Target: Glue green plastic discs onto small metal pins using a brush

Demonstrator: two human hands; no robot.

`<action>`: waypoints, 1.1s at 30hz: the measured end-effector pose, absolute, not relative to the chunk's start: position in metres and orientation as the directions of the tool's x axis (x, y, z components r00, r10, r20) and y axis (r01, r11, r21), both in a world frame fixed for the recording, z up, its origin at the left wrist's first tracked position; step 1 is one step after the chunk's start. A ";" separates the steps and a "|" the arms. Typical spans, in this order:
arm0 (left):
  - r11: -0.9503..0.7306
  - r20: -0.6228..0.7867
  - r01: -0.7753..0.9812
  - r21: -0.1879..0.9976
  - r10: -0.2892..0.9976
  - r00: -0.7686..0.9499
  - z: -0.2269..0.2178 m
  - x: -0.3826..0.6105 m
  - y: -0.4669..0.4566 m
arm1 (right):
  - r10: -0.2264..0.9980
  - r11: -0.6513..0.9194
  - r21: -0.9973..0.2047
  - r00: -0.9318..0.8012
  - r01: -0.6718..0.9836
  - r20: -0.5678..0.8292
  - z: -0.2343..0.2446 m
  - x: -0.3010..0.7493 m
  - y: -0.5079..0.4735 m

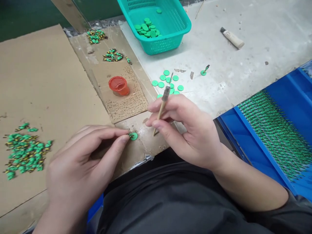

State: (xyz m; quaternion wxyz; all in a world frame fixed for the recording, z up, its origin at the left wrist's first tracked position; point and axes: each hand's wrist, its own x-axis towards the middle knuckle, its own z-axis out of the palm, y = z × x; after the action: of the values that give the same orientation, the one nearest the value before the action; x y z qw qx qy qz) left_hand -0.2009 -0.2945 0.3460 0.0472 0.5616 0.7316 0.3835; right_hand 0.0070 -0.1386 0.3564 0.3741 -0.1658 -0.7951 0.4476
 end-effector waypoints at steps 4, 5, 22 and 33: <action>0.023 0.382 0.791 0.611 0.867 -0.320 0.348 -0.201 -0.293 | 0.565 0.560 -0.825 -0.693 -0.076 0.448 0.358 0.008 -0.136; 0.016 0.385 0.791 0.611 0.867 -0.315 0.348 -0.201 -0.293 | 0.550 0.568 -0.818 -0.700 -0.086 0.455 0.358 0.009 -0.135; 0.073 0.370 0.782 0.619 0.851 -0.372 0.340 -0.198 -0.295 | 0.444 0.716 -0.697 -0.791 0.030 0.422 0.350 -0.009 -0.134; 0.066 0.377 0.776 0.627 0.846 -0.376 0.341 -0.197 -0.296 | 0.499 0.670 -0.741 -0.763 0.038 0.411 0.336 -0.028 -0.140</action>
State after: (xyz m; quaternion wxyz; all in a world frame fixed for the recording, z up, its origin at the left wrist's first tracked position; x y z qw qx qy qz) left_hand -0.1971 -0.2958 0.3405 0.0441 0.5567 0.7288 0.3962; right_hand -0.0278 -0.1400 0.3364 0.3069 -0.1560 -0.8608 0.3749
